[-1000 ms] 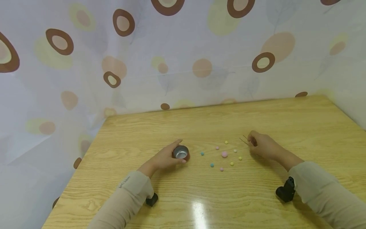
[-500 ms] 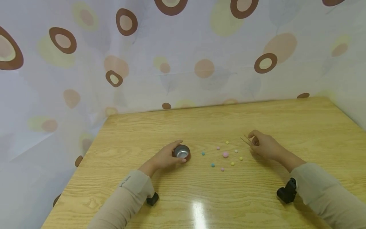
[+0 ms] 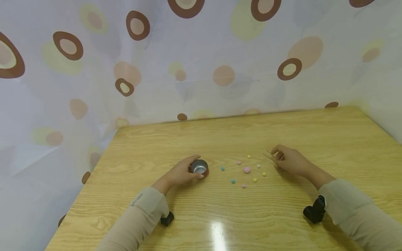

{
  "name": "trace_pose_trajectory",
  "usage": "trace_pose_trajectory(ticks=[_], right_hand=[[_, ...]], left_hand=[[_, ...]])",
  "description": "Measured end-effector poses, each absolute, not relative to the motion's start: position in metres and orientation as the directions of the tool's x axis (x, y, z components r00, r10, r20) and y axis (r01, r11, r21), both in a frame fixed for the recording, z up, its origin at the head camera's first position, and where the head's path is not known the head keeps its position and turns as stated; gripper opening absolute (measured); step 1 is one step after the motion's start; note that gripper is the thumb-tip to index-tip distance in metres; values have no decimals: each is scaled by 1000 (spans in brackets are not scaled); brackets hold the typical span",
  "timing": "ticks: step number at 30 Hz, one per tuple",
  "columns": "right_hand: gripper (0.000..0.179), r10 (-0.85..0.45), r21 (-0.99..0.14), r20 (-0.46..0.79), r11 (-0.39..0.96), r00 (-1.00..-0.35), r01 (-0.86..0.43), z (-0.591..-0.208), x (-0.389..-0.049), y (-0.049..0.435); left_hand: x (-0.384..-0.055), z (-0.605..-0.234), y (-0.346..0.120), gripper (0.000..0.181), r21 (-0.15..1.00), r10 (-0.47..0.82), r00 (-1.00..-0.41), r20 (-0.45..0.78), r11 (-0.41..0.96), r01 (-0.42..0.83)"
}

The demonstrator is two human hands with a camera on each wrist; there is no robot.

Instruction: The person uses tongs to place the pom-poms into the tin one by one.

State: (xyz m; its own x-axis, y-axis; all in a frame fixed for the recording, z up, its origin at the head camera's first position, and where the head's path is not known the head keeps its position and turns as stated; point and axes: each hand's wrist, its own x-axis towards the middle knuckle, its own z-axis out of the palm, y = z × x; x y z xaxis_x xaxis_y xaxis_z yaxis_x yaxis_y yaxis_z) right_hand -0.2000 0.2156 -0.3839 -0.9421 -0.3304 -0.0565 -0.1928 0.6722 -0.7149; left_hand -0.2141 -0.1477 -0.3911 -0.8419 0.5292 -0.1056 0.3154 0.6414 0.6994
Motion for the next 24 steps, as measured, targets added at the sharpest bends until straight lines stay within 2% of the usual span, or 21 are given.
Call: trace_pose_trajectory(ticks=[6,16,24], right_hand=[[25,-351,-731,-46,650,-935,-208,-386,-199,215],[21,-365,-667,-23,699,-931,-258,-387,-198,215],[19,-367,-697,-40,676,-929,-237,-390,-200,216]], left_hand=[[-214,-392,-148,72,706,533,-841,-96,632,319],[-214,-395,-149,72,709,512,-852,-111,641,293],[-215,-395,-149,71,712,521,-846,-109,635,300]])
